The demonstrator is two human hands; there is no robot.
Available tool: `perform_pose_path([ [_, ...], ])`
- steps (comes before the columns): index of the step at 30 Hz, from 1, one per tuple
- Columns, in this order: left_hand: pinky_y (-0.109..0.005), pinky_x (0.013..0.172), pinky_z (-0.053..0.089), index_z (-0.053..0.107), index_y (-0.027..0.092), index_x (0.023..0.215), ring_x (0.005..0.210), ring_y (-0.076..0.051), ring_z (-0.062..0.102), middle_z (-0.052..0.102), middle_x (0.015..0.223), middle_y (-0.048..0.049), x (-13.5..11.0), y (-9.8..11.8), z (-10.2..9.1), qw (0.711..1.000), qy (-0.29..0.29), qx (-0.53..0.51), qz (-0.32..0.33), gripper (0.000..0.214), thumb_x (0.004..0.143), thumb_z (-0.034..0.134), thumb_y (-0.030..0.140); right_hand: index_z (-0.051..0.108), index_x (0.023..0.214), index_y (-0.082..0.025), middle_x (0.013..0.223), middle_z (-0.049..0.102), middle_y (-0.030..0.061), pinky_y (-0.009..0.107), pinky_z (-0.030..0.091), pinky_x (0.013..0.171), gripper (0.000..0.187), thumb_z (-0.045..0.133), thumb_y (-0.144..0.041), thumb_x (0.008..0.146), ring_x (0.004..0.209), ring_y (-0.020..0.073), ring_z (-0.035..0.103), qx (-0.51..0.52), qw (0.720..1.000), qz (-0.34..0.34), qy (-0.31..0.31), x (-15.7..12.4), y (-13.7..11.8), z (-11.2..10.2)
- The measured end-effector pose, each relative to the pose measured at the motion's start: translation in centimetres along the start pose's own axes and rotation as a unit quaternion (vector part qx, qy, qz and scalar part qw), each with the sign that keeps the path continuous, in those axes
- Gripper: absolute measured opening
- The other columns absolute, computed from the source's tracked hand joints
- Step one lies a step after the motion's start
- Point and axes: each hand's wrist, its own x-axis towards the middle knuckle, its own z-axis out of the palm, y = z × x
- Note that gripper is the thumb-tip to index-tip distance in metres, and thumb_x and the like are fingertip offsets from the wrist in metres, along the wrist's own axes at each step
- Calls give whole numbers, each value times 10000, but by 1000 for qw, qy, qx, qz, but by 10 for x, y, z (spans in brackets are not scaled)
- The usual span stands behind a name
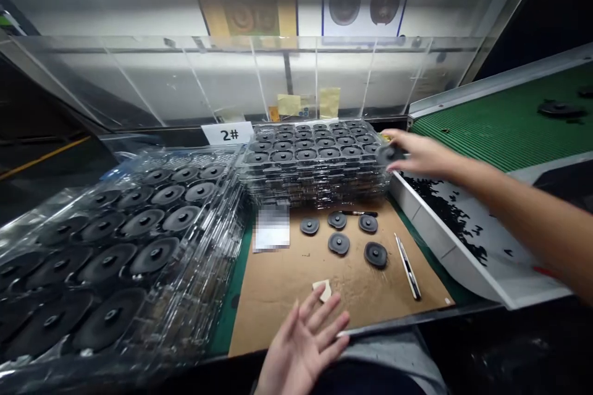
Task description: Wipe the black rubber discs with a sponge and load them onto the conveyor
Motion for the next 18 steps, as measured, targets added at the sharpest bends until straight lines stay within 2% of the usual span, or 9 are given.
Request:
perform_pose_path([
  [2, -504, 1059, 277, 613, 266, 1173, 1216, -301, 496, 524, 1351, -57, 11, 8, 22, 998, -34, -40, -19, 458, 884, 360, 514, 445, 1335, -273, 1214, 593, 42, 272, 441, 921, 791, 778, -353, 622, 1080, 187, 576, 55, 990, -92, -92, -38, -50, 22],
  [4, -515, 1052, 285, 622, 245, 1142, 1171, -277, 537, 595, 1269, -56, 19, 9, 34, 996, -55, -64, -34, 471, 896, 323, 514, 338, 1402, -237, 1246, 568, 81, 355, 414, 981, 828, 739, -346, 686, 1151, 223, 524, 196, 941, -197, -191, -81, -91, 43],
  [6, -503, 1037, 313, 638, 235, 1088, 1124, -241, 573, 662, 1162, -47, 23, 6, 36, 994, -48, -85, -43, 455, 914, 299, 485, 280, 1429, -224, 1317, 509, 86, 394, 316, 1075, 786, 676, -300, 755, 1249, 227, 433, 269, 901, -238, -245, -120, -117, 60],
  [7, -493, 1031, 326, 645, 234, 1060, 1119, -226, 577, 683, 1118, -40, 22, 3, 35, 994, -36, -97, -42, 443, 923, 293, 465, 263, 1436, -231, 1371, 454, 84, 407, 263, 1109, 761, 645, -274, 779, 1304, 229, 365, 289, 894, -228, -254, -136, -124, 67],
  [9, -475, 1030, 337, 654, 232, 1021, 1156, -217, 553, 691, 1098, -30, 20, -1, 31, 992, -8, -123, -29, 416, 933, 296, 425, 217, 1448, -256, 1469, 305, 74, 423, 199, 1139, 753, 605, -252, 804, 1380, 232, 221, 321, 898, -163, -252, -162, -131, 82],
  [12, -443, 1051, 325, 633, 229, 1077, 1225, -223, 498, 626, 1225, -45, 14, -4, 26, 989, 25, -142, 16, 374, 932, 321, 375, 115, 1460, -284, 1522, 138, 77, 450, 225, 1131, 844, 628, -351, 793, 1408, 246, 122, 348, 912, -27, -216, -184, -136, 109],
  [13, -426, 1059, 318, 613, 230, 1118, 1237, -219, 486, 600, 1264, -52, 13, -4, 25, 989, 39, -141, 32, 363, 929, 330, 357, 110, 1458, -283, 1522, 122, 85, 468, 227, 1127, 880, 649, -398, 771, 1408, 258, 113, 344, 918, 2, -199, -187, -139, 119],
  [15, -397, 1075, 300, 556, 231, 1205, 1255, -202, 467, 572, 1298, -64, 13, -3, 24, 987, 70, -127, 62, 366, 928, 339, 333, 200, 1431, -275, 1513, 133, 97, 504, 223, 1118, 864, 675, -458, 732, 1401, 285, 109, 318, 933, 28, -165, -188, -148, 139],
  [18, -361, 1091, 274, 474, 233, 1295, 1283, -184, 429, 534, 1339, -65, 13, 0, 21, 987, 103, -82, 91, 403, 935, 338, 351, 392, 1324, -246, 1471, 235, 118, 517, 259, 1092, 698, 672, -478, 729, 1363, 305, 206, 297, 945, -1, -137, -181, -156, 158],
])
